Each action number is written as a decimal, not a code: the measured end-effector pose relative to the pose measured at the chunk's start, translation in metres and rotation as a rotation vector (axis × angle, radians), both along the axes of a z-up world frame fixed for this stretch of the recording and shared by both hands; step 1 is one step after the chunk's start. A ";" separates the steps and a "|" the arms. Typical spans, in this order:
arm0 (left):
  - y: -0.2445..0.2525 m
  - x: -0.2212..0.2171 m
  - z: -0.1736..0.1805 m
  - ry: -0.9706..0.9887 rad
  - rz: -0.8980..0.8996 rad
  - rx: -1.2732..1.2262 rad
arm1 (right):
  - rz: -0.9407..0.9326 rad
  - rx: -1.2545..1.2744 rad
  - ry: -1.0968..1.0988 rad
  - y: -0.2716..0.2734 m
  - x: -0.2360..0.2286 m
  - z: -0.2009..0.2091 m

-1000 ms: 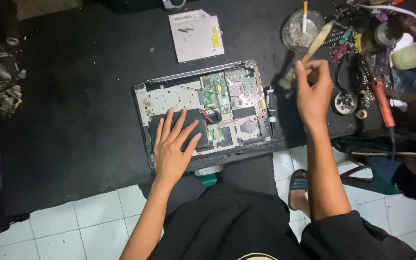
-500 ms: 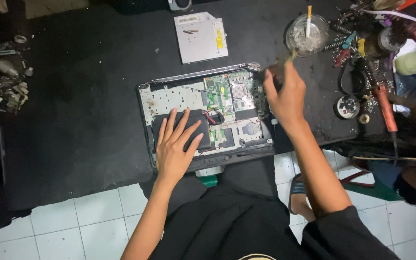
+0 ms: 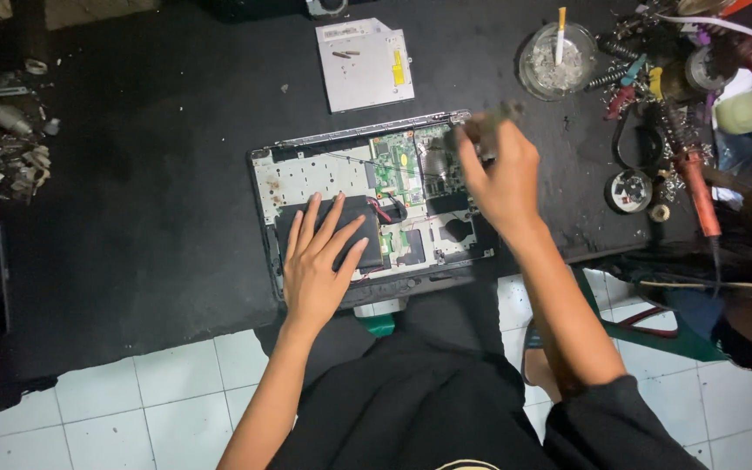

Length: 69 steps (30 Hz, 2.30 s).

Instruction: The person places a battery into a laptop chassis and connects its cable to the motherboard. They then place the back cover onto the chassis and use a screwdriver to fasten screws into the back cover.

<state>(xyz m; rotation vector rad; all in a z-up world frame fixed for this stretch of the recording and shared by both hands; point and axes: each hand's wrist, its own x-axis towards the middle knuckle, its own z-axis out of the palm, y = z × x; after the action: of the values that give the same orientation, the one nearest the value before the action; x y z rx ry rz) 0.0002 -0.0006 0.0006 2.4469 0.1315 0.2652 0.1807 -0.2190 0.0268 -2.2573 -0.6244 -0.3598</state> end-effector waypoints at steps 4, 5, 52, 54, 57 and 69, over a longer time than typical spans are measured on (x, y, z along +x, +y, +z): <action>0.000 -0.001 0.000 -0.003 0.012 0.008 | 0.094 0.264 0.167 0.047 0.027 -0.025; 0.000 0.000 0.000 0.004 0.010 -0.010 | 0.114 0.237 0.191 0.058 0.025 -0.024; 0.002 -0.001 -0.005 0.018 -0.003 0.044 | 0.701 0.218 0.335 0.154 -0.038 0.017; 0.002 0.002 0.016 -0.021 0.009 -0.059 | 0.496 0.283 0.343 0.126 -0.023 0.005; 0.003 0.000 0.007 -0.029 0.017 -0.089 | 0.232 0.094 0.222 0.051 0.007 0.002; 0.005 0.000 0.004 0.027 0.002 -0.117 | 0.003 -0.689 0.395 -0.043 0.019 0.050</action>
<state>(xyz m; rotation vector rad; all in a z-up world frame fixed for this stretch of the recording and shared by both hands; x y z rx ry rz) 0.0001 0.0049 0.0043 2.3345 0.1572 0.2195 0.1999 -0.2620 0.0771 -2.8605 -0.5955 0.3627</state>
